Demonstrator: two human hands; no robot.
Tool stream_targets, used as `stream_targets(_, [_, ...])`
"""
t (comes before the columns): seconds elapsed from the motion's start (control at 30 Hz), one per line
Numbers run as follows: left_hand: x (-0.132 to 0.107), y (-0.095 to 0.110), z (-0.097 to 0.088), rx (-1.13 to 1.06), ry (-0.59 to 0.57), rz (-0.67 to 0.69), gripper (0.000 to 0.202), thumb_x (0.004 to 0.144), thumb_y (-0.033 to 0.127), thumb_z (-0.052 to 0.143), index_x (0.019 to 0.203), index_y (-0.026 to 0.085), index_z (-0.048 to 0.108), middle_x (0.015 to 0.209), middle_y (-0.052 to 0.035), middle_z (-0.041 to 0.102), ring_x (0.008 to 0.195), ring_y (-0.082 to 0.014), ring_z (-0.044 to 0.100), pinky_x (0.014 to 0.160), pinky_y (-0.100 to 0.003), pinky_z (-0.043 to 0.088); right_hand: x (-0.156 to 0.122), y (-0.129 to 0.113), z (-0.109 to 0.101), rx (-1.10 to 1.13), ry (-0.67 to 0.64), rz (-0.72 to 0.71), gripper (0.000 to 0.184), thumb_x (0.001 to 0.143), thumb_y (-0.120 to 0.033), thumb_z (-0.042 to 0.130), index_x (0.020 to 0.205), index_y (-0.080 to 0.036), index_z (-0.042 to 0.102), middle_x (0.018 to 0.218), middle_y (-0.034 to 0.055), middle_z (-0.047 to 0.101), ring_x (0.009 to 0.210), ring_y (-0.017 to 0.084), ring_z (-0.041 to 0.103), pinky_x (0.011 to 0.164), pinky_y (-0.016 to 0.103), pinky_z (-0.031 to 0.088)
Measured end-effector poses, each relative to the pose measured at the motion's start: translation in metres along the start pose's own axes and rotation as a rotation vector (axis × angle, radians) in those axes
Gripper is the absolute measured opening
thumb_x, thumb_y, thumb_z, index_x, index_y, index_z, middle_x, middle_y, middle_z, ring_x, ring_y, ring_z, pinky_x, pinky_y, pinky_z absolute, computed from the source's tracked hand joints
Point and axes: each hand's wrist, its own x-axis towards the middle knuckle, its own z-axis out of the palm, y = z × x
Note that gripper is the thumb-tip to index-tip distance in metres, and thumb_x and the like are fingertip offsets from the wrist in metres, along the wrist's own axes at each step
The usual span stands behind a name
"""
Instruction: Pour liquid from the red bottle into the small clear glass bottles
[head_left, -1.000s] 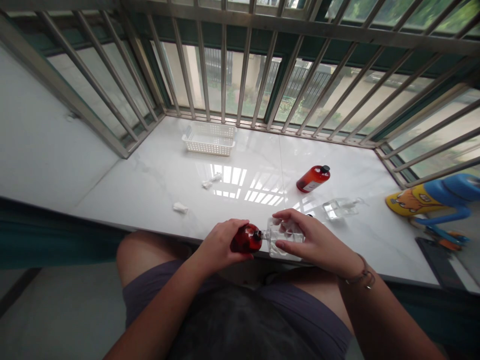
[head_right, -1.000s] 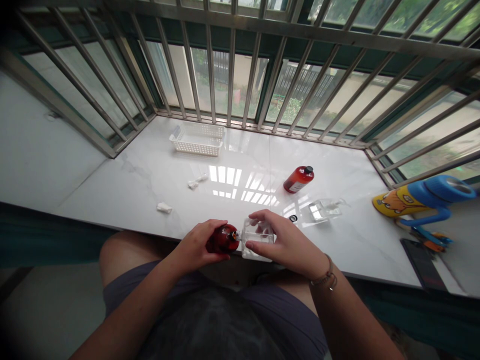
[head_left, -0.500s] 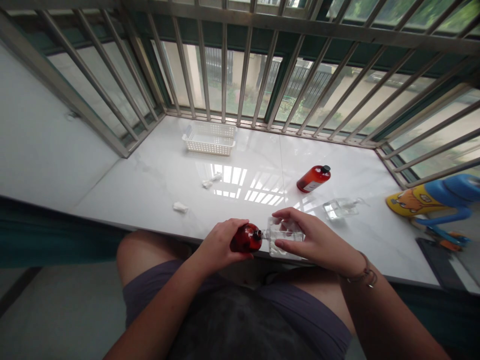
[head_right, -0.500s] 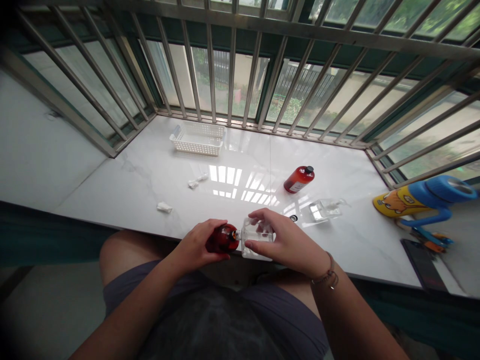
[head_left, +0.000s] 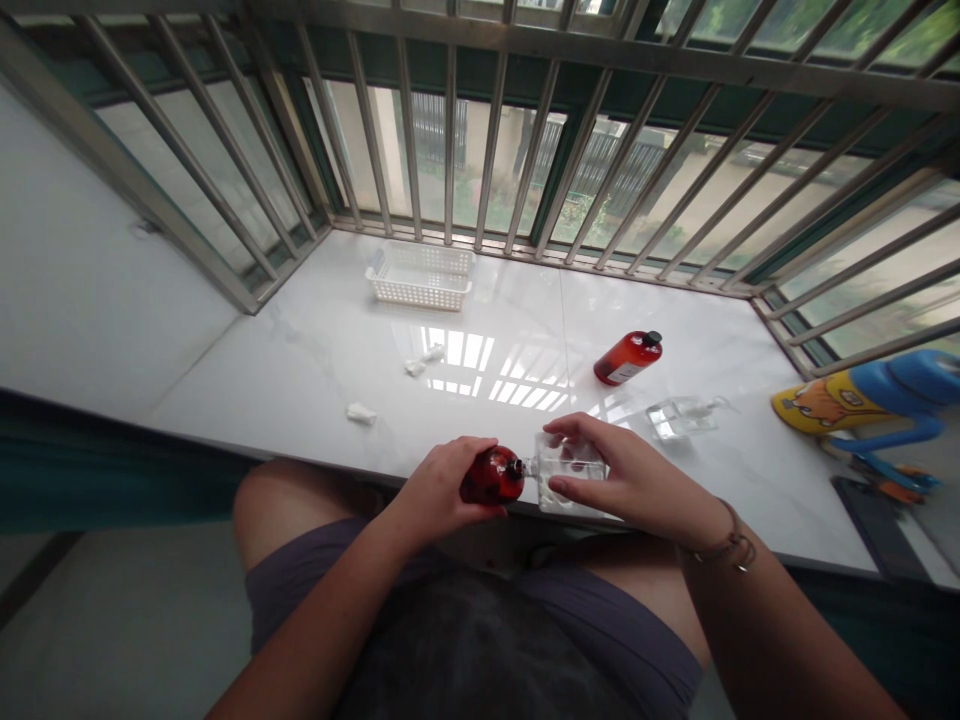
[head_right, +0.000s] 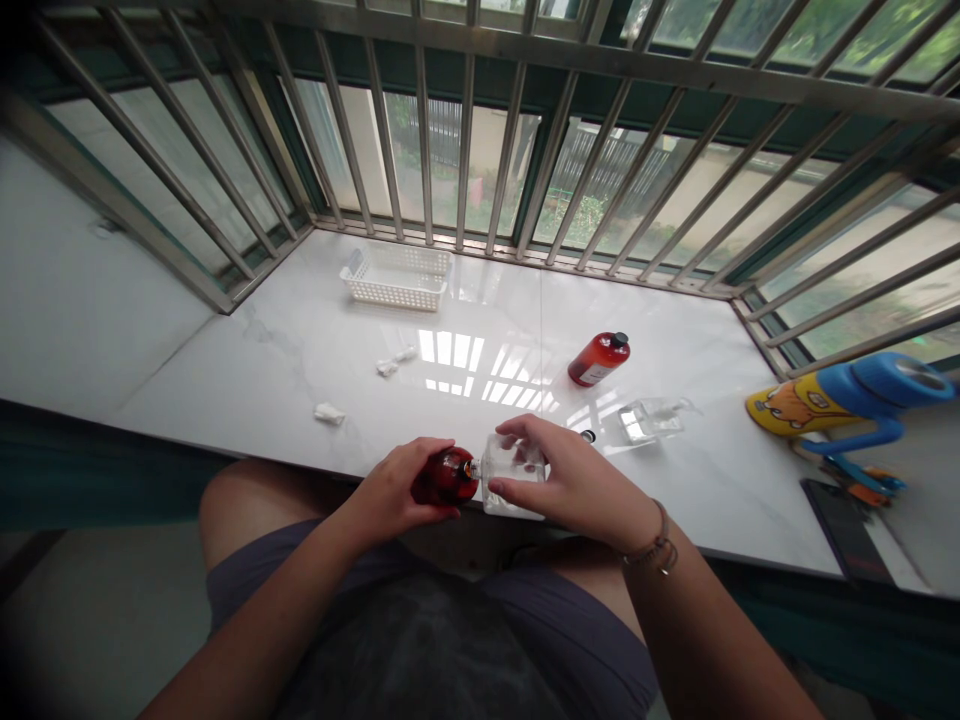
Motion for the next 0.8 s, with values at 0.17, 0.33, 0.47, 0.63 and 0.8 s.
stream_targets(0.17, [-0.0002, -0.0005, 0.0009, -0.001, 0.005, 0.005, 0.094, 0.073, 0.034, 0.104, 0.15, 0.031, 0.052, 0.148, -0.0086, 0.068, 0.131, -0.0335, 0.067, 0.113, -0.05, 0.053, 0.0004, -0.0016, -0.0015, -0.005, -0.002, 0.007, 0.054, 0.093, -0.057, 0.081, 0.135, -0.028, 0.065, 0.122, 0.0072, 0.076, 0.104, 0.027, 0.073, 0.094, 0.045, 0.06])
stream_targets(0.33, [-0.0004, 0.0002, 0.0005, -0.001, 0.015, 0.005, 0.093, 0.073, 0.035, 0.103, 0.151, 0.031, 0.052, 0.147, -0.0081, 0.068, 0.131, -0.033, 0.068, 0.113, -0.049, 0.053, 0.0009, -0.0021, -0.002, -0.016, -0.004, 0.001, 0.053, 0.093, -0.057, 0.081, 0.134, -0.029, 0.066, 0.121, 0.0068, 0.076, 0.103, 0.027, 0.074, 0.092, 0.044, 0.061])
stream_targets(0.47, [-0.0005, 0.0003, 0.0004, -0.009, 0.018, 0.009, 0.092, 0.074, 0.036, 0.102, 0.151, 0.031, 0.053, 0.147, -0.009, 0.069, 0.131, -0.0339, 0.068, 0.114, -0.05, 0.053, 0.0021, -0.0027, -0.0029, 0.0, -0.014, 0.0, 0.053, 0.093, -0.059, 0.08, 0.133, -0.028, 0.066, 0.119, 0.007, 0.076, 0.103, 0.027, 0.074, 0.091, 0.044, 0.061])
stream_targets(0.63, [-0.0007, 0.0001, 0.0008, -0.013, 0.021, 0.004, 0.09, 0.075, 0.038, 0.101, 0.151, 0.032, 0.054, 0.147, -0.0091, 0.069, 0.131, -0.034, 0.068, 0.114, -0.051, 0.053, 0.0037, -0.0038, -0.0036, 0.01, -0.027, 0.024, 0.052, 0.093, -0.059, 0.08, 0.132, -0.028, 0.066, 0.119, 0.0064, 0.076, 0.104, 0.027, 0.073, 0.093, 0.044, 0.06])
stream_targets(0.8, [-0.001, -0.0006, 0.0014, -0.015, 0.021, 0.009, 0.091, 0.074, 0.038, 0.102, 0.151, 0.032, 0.054, 0.147, -0.0091, 0.069, 0.131, -0.0344, 0.068, 0.114, -0.051, 0.053, 0.0048, -0.0058, -0.0045, -0.002, -0.041, 0.025, 0.053, 0.093, -0.059, 0.079, 0.133, -0.027, 0.066, 0.12, 0.0072, 0.076, 0.105, 0.028, 0.073, 0.093, 0.044, 0.06])
